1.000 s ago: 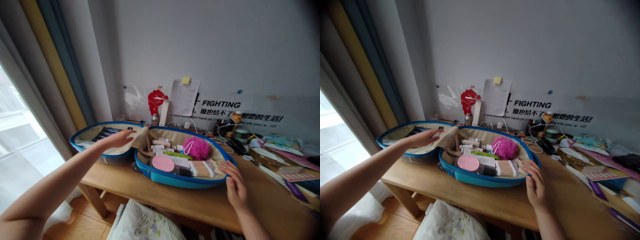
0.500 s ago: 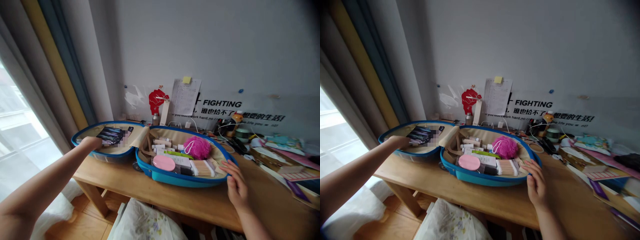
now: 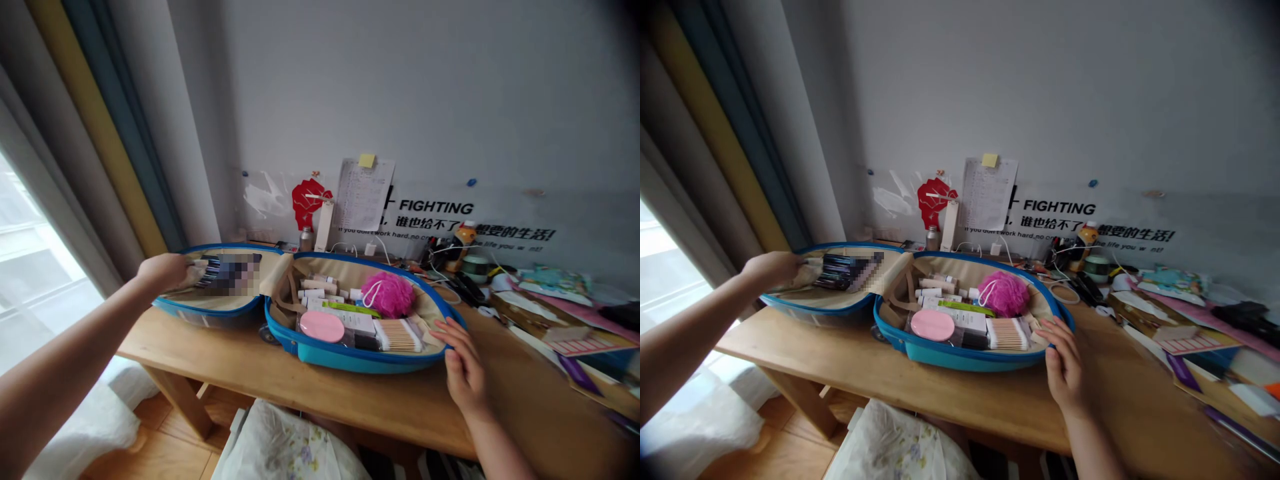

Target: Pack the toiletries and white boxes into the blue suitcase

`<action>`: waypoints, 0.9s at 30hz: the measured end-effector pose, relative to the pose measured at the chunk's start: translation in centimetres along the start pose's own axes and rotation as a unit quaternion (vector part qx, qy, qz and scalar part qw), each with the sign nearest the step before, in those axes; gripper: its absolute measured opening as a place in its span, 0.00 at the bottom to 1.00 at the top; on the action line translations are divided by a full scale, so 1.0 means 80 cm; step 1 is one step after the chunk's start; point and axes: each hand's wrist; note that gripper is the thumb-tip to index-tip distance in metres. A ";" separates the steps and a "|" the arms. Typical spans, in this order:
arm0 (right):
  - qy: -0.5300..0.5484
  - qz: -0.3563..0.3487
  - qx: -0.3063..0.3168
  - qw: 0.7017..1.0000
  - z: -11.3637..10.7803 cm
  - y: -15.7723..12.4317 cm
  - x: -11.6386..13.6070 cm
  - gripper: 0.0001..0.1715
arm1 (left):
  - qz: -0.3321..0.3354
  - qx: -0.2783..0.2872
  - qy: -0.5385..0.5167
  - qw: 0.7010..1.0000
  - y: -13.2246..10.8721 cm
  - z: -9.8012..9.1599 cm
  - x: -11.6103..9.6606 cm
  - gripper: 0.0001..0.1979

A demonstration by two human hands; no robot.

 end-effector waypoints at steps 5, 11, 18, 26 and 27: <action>-0.006 -0.009 -0.012 1.000 0.001 0.001 0.002 0.20 | 0.056 -0.049 -0.100 0.992 -0.019 -0.027 -0.045 0.16; -0.004 0.004 -0.012 1.000 0.003 0.000 0.000 0.20 | 0.255 -0.004 -0.413 0.874 -0.039 0.008 -0.181 0.23; -0.001 0.008 -0.005 1.000 0.000 0.001 0.005 0.20 | 0.338 0.013 -0.286 0.897 -0.021 0.078 -0.318 0.16; -0.009 0.005 0.000 1.000 -0.002 0.001 0.006 0.20 | 0.407 0.042 -0.150 0.900 -0.044 0.143 -0.371 0.17; -0.009 0.007 -0.001 1.000 -0.002 0.001 0.005 0.20 | 0.417 0.052 -0.131 0.898 -0.048 0.149 -0.372 0.17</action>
Point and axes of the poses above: each hand's wrist, its own y-axis towards the middle knuckle, its own z-axis out of the palm, x = y × z, and after that the axes turned 13 degrees about x, right-handed
